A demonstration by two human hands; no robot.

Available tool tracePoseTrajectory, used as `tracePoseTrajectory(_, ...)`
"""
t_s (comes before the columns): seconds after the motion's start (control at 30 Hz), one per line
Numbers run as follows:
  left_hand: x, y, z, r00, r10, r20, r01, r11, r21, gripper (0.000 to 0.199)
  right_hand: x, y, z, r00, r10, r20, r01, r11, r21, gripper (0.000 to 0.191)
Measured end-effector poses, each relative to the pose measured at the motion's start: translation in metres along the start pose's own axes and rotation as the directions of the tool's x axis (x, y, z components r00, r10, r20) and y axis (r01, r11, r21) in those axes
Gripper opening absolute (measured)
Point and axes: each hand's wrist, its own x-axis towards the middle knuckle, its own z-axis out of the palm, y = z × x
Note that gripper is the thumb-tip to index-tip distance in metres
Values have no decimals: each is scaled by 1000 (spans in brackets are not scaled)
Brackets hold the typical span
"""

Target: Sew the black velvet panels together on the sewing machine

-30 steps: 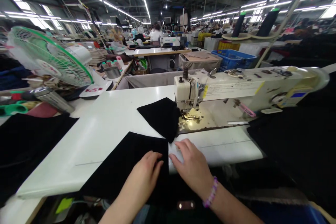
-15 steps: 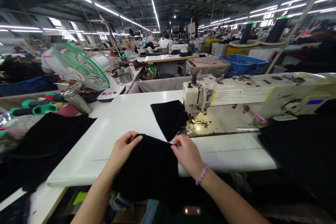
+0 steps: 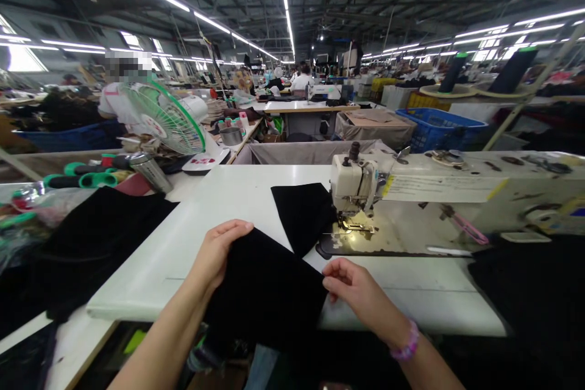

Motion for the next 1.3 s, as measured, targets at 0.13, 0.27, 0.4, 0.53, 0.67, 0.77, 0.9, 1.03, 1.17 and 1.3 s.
tracePoseTrajectory(0.13,6,0,14,998,-39,55,41,998,-53,28,-7,-11,-11,995,-1,95,1,1000,0,17)
tracePoseTrajectory(0.27,4,3,27,986,11,168,-16,999,30,33,-13,-14,-15,995,-80,57,87,985,-147,17)
tracePoseTrajectory(0.4,5,9,35,974,43,222,-64,994,88,36,-17,-10,-12,999,-15,-51,9,992,-125,22)
tracePoseTrajectory(0.53,16,12,40,964,136,229,-185,960,210,36,-21,-5,-5,999,37,-26,-39,998,-55,29)
tracePoseTrajectory(0.67,36,23,52,918,244,311,-354,859,371,37,-18,-2,1,998,47,-37,-47,999,-2,36)
tracePoseTrajectory(0.77,58,44,69,855,341,390,-504,722,474,35,-9,-1,6,999,3,-54,-2,1000,26,36)
tracePoseTrajectory(0.9,77,54,102,738,431,519,-674,438,595,25,0,0,11,984,-120,-129,99,983,-154,30)
tracePoseTrajectory(1.03,61,4,131,702,357,617,-708,257,658,47,-2,9,-2,942,-197,-271,97,934,-344,36)
tracePoseTrajectory(1.17,41,-54,138,703,248,666,-709,175,683,61,-14,19,-27,931,-203,-305,56,902,-429,33)
tracePoseTrajectory(1.3,52,-63,109,706,210,676,-696,28,718,54,-26,30,-45,908,-231,-351,34,874,-485,30)
